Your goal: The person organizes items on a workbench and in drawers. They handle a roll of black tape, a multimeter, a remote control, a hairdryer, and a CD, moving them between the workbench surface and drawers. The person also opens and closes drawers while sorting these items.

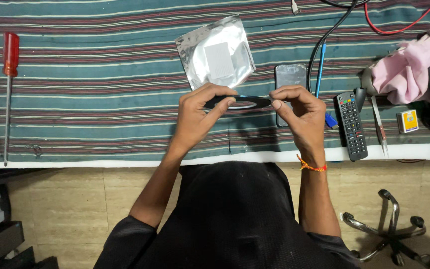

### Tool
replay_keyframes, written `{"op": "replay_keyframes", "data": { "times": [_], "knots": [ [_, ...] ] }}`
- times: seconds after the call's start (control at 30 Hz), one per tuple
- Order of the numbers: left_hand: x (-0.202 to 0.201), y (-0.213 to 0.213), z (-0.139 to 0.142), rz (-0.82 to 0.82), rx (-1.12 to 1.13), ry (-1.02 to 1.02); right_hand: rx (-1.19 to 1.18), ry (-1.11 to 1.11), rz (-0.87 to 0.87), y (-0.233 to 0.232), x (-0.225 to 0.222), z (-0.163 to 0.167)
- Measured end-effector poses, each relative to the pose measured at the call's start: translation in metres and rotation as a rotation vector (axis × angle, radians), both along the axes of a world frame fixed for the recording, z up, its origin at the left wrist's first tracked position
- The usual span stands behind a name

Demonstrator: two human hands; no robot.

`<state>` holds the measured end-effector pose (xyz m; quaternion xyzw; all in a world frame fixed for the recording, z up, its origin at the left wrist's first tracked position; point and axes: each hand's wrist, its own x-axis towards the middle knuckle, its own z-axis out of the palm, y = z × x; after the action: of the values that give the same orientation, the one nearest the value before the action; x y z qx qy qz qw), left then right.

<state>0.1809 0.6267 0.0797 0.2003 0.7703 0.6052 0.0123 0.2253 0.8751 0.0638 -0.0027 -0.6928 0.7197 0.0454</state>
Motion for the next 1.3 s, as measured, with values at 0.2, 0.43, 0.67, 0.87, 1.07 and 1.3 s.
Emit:
{"op": "replay_keyframes", "data": {
  "times": [0.2,0.43,0.67,0.87,1.07,1.3],
  "knots": [
    [0.001,0.000,0.004,0.013,0.012,-0.037,-0.137,-0.059,-0.006,-0.001,0.000,-0.005],
    [0.004,0.000,0.004,0.013,0.040,-0.032,-0.203,0.027,-0.005,-0.001,0.002,-0.006],
    [0.007,0.000,0.000,-0.002,0.005,0.000,-0.242,0.114,0.004,0.002,0.005,0.002],
    [0.011,-0.002,0.003,-0.025,-0.023,0.148,0.029,0.000,0.023,0.008,0.011,0.023],
    [0.013,-0.004,0.011,-0.047,-0.093,0.265,0.164,-0.010,0.166,0.009,0.014,0.037],
    [0.012,-0.001,0.016,-0.047,-0.106,0.325,-0.235,-0.216,0.142,0.003,0.013,0.035]
  ]
}}
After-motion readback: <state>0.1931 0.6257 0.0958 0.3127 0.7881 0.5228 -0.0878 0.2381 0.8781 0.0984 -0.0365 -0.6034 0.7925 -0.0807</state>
